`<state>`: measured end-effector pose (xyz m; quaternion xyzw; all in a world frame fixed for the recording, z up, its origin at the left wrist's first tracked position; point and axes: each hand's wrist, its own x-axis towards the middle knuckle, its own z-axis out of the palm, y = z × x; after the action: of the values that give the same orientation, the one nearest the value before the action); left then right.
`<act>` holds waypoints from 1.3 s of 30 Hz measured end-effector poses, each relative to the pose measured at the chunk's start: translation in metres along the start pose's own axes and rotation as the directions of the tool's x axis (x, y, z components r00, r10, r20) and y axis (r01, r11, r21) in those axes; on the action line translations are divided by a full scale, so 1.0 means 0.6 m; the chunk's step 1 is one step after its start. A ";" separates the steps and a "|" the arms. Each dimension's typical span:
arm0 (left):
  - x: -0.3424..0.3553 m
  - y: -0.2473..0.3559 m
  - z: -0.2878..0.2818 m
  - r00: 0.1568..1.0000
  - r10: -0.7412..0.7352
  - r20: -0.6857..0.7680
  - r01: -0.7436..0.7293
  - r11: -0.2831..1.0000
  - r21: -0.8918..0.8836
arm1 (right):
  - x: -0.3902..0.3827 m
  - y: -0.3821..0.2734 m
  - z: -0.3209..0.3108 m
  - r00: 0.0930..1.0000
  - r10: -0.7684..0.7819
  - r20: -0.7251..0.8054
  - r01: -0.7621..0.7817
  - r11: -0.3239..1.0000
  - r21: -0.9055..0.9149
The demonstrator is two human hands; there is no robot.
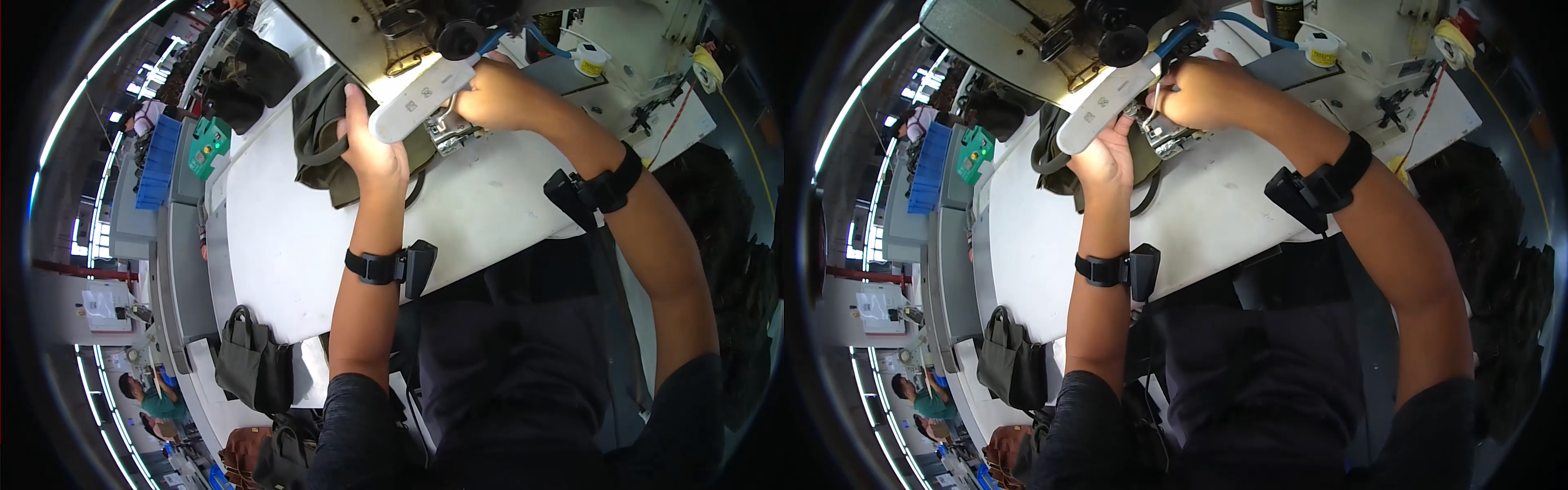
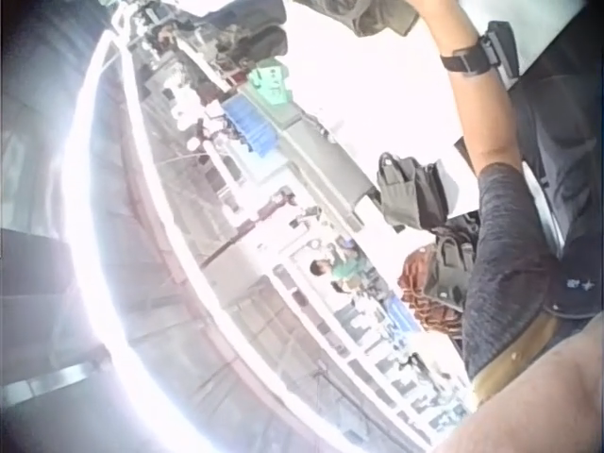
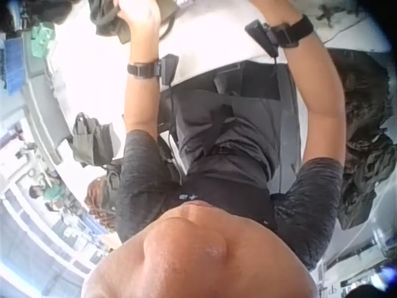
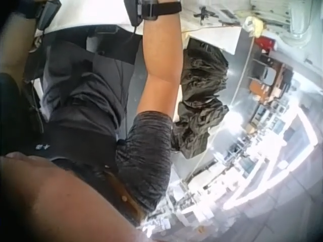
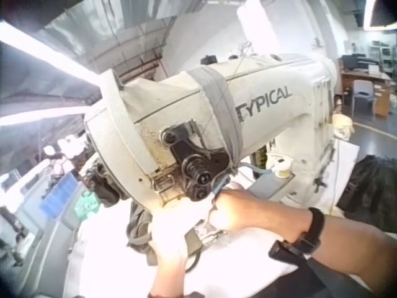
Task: Sewing and assembling a green fabric bag using an industrial sewing machine.
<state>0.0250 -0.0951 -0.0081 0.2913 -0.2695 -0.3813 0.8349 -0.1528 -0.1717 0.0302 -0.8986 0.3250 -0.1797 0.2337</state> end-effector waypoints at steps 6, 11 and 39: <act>0.017 0.006 0.009 0.984 0.023 0.174 -0.019 0.999 -0.028 | 0.011 0.001 -0.010 0.999 0.052 0.000 -0.052 0.997 -0.064; -0.013 0.010 0.023 0.997 0.055 0.055 -0.055 0.998 0.003 | 0.001 0.002 0.011 0.976 0.021 -0.219 -0.010 0.999 0.052; -0.111 -0.014 0.034 0.995 -0.073 -0.074 0.071 0.997 -0.028 | -0.033 0.000 -0.010 0.921 -0.196 -0.336 0.299 0.909 0.291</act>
<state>-0.0301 -0.0523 -0.0150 0.3044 -0.2227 -0.4032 0.8338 -0.1701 -0.1604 0.0317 -0.8419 0.2031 -0.3947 0.3067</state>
